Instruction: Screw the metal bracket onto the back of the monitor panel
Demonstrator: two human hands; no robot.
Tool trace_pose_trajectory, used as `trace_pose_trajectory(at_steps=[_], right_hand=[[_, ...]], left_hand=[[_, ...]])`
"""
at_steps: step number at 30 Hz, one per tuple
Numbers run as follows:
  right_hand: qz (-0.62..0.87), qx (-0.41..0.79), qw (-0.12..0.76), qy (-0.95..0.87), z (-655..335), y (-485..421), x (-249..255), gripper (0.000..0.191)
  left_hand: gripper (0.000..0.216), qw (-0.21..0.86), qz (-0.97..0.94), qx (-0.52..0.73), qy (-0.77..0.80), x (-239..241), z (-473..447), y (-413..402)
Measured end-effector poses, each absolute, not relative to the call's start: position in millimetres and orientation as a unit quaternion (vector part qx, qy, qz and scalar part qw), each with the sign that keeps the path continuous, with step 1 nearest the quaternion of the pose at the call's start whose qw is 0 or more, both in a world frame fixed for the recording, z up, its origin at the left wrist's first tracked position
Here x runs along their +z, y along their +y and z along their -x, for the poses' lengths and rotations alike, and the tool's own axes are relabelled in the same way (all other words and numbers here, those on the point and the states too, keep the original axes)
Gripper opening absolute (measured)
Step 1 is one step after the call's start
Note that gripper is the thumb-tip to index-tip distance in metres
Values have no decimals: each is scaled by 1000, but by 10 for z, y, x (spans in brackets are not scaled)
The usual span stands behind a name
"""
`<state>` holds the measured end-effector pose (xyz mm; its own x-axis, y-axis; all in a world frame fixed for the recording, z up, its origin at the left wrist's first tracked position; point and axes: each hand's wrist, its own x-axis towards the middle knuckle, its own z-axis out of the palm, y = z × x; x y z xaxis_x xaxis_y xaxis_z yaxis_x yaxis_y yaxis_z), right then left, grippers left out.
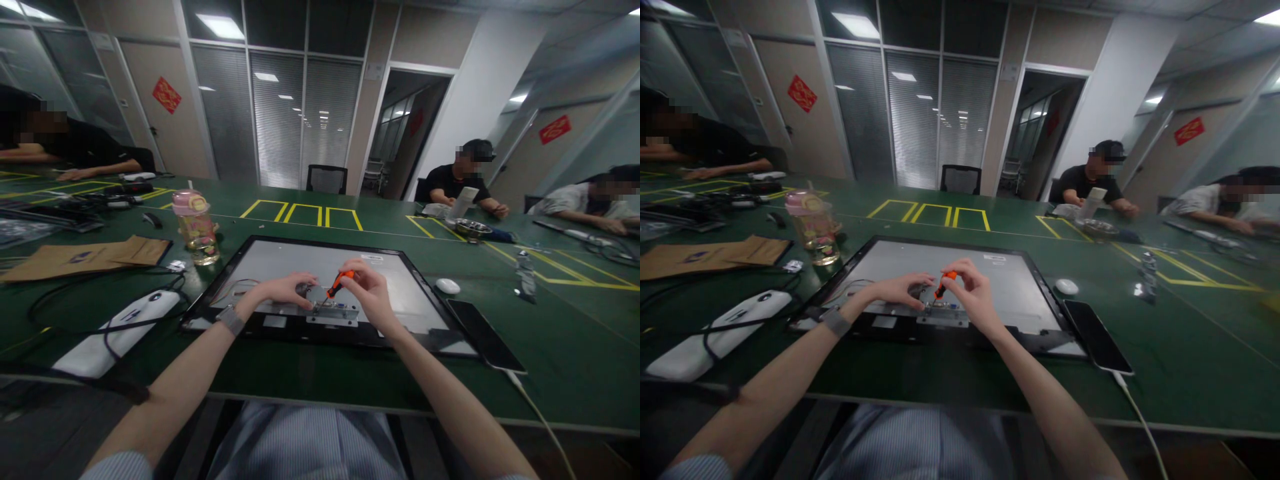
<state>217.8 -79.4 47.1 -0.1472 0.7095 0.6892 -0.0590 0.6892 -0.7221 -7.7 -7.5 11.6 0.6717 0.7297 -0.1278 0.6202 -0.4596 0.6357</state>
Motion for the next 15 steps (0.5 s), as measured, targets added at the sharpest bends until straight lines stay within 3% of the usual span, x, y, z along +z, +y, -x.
trace_pose_trajectory(at_steps=[7,12,15], right_hand=[[258,335,582,-694,-2206,-801,463,26],[259,315,592,-695,-2202,-791,458,16],[264,333,591,-686,-2210,-776,447,20]], left_hand=[[76,335,-850,73,399,108,95,-65],[74,336,-852,76,394,108,96,-63],[74,339,-850,74,397,127,93,-77]])
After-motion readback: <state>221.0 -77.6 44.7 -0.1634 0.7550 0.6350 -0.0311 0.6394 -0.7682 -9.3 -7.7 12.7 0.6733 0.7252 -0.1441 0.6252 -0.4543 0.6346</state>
